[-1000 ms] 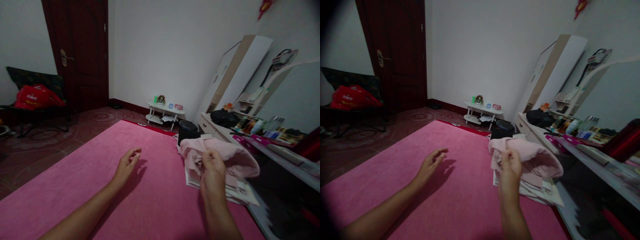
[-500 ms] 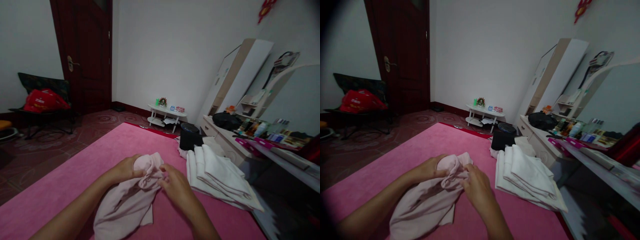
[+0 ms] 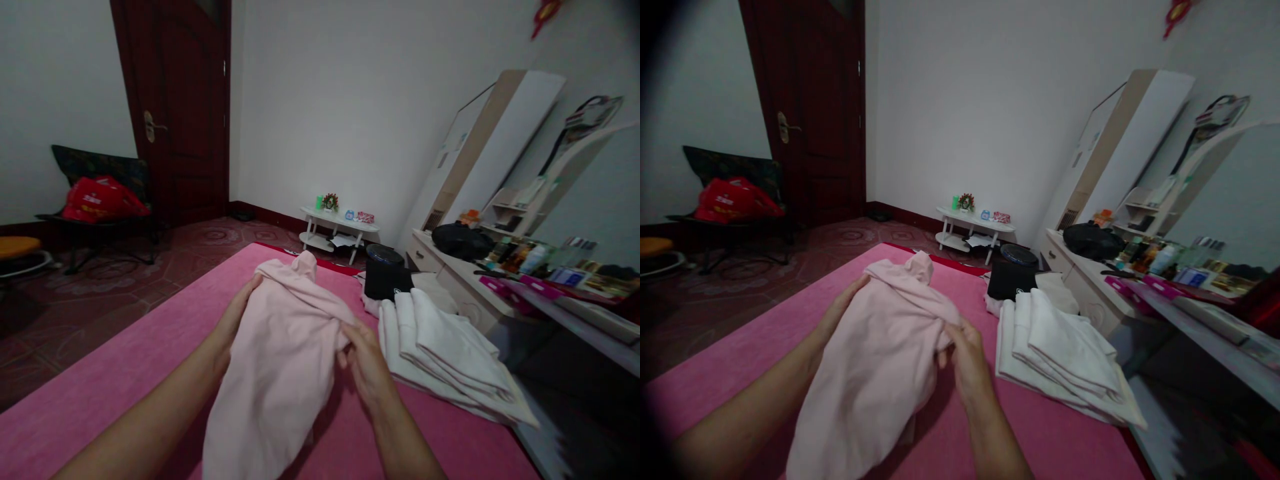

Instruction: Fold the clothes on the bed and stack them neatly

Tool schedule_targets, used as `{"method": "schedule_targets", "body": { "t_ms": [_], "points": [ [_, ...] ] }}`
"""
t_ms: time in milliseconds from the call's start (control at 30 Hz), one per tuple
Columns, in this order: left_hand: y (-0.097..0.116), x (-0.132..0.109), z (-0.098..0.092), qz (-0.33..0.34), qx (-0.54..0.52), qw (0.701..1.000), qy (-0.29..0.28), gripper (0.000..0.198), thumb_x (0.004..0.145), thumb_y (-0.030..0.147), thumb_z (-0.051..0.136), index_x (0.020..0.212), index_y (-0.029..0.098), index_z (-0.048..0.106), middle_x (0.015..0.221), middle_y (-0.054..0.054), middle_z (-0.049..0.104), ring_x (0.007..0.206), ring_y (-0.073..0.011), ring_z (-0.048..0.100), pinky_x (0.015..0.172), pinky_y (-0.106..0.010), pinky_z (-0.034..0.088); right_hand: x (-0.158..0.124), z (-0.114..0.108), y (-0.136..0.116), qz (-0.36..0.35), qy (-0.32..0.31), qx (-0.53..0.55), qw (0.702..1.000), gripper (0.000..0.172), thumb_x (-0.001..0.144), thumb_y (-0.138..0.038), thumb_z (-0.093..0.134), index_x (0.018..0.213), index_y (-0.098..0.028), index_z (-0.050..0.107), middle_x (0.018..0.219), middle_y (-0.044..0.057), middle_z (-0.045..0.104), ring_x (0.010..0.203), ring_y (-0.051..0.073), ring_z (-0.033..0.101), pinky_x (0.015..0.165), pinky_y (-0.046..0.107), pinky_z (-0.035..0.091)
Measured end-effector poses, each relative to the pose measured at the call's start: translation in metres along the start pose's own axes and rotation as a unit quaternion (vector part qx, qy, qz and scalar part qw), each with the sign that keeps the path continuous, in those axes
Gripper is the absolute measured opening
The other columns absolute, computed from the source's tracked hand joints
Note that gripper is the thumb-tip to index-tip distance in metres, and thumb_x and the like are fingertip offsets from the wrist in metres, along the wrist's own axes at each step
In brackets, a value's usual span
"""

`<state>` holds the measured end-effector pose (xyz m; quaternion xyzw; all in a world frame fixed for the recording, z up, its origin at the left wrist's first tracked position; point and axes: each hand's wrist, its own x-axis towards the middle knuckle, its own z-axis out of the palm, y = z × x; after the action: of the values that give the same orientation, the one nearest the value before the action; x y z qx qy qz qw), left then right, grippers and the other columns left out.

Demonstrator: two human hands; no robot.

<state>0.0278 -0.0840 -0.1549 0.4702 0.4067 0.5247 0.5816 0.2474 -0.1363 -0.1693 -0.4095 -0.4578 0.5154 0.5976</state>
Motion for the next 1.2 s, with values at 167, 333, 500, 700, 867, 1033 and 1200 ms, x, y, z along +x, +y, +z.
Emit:
{"method": "schedule_targets", "body": {
  "t_ms": [167, 333, 500, 700, 867, 1033, 1200],
  "points": [
    [-0.041, 0.012, -0.002, -0.004, 0.093, 0.994, -0.048, 0.061, 0.074, 0.057, 0.058, 0.115, 0.012, 0.063, 0.117, -0.015, 0.064, 0.104, -0.0278, 0.061, 0.094, -0.041, 0.045, 0.021, -0.045, -0.036, -0.193, 0.232, 0.186, 0.935, 0.012, 0.070, -0.026, 0.067, 0.078, -0.020, 0.060, 0.078, -0.003, 0.066, 0.080, 0.013, 0.064, 0.083, 0.028, 0.053],
    [-0.074, 0.005, 0.006, 0.146, 0.348, 0.915, -0.145, 0.056, 0.067, 0.041, 0.070, 0.119, 0.022, 0.063, 0.122, -0.010, 0.063, 0.112, -0.0295, 0.054, 0.099, -0.038, 0.038, 0.020, -0.070, -0.056, -0.160, 0.210, 0.150, 0.953, 0.025, 0.078, -0.036, 0.057, 0.093, -0.018, 0.064, 0.093, 0.005, 0.070, 0.098, 0.020, 0.064, 0.094, 0.040, 0.050],
    [-0.078, -0.010, 0.015, 0.119, 0.447, 0.870, -0.169, 0.052, 0.062, 0.032, 0.071, 0.113, 0.024, 0.066, 0.098, -0.006, 0.069, 0.089, -0.0270, 0.062, 0.076, -0.030, 0.046, 0.012, -0.069, -0.072, -0.213, 0.249, 0.138, 0.934, 0.027, 0.077, -0.032, 0.056, 0.096, -0.016, 0.066, 0.095, 0.006, 0.070, 0.101, 0.021, 0.063, 0.094, 0.039, 0.051],
    [-0.021, -0.002, -0.008, 0.090, 0.403, 0.895, -0.167, 0.023, 0.063, 0.025, 0.060, 0.081, 0.017, 0.070, 0.072, -0.001, 0.067, 0.064, -0.0178, 0.059, 0.056, -0.024, 0.041, 0.012, -0.080, -0.076, -0.234, 0.288, 0.073, 0.926, 0.019, 0.070, -0.028, 0.064, 0.083, -0.015, 0.066, 0.085, 0.004, 0.068, 0.089, 0.019, 0.064, 0.086, 0.034, 0.052],
    [0.061, -0.021, -0.039, 0.240, 0.417, 0.837, 0.261, 0.029, 0.073, 0.041, 0.060, 0.090, 0.019, 0.066, 0.076, -0.001, 0.064, 0.068, -0.0184, 0.058, 0.064, -0.030, 0.043, 0.017, -0.082, -0.064, -0.240, 0.334, 0.070, 0.909, 0.020, 0.062, -0.024, 0.070, 0.077, -0.017, 0.060, 0.072, -0.004, 0.059, 0.067, 0.010, 0.057, 0.061, 0.021, 0.048],
    [0.077, -0.036, -0.032, 0.385, 0.401, 0.752, 0.353, 0.018, 0.084, 0.032, 0.052, 0.094, 0.020, 0.061, 0.098, -0.001, 0.060, 0.093, -0.0202, 0.057, 0.085, -0.033, 0.043, 0.030, -0.081, -0.024, -0.176, 0.310, -0.124, 0.926, 0.037, 0.062, -0.023, 0.066, 0.098, -0.019, 0.059, 0.085, -0.001, 0.062, 0.073, 0.014, 0.058, 0.061, 0.023, 0.046],
    [0.033, -0.005, -0.032, 0.356, 0.507, 0.770, 0.148, 0.032, 0.081, 0.038, 0.059, 0.110, 0.024, 0.062, 0.117, -0.005, 0.061, 0.113, -0.0251, 0.052, 0.102, -0.041, 0.037, 0.039, -0.084, 0.028, -0.145, 0.219, -0.283, 0.923, 0.038, 0.072, -0.036, 0.059, 0.105, -0.018, 0.056, 0.108, 0.008, 0.063, 0.095, 0.021, 0.062, 0.081, 0.032, 0.048]
  ]
}}
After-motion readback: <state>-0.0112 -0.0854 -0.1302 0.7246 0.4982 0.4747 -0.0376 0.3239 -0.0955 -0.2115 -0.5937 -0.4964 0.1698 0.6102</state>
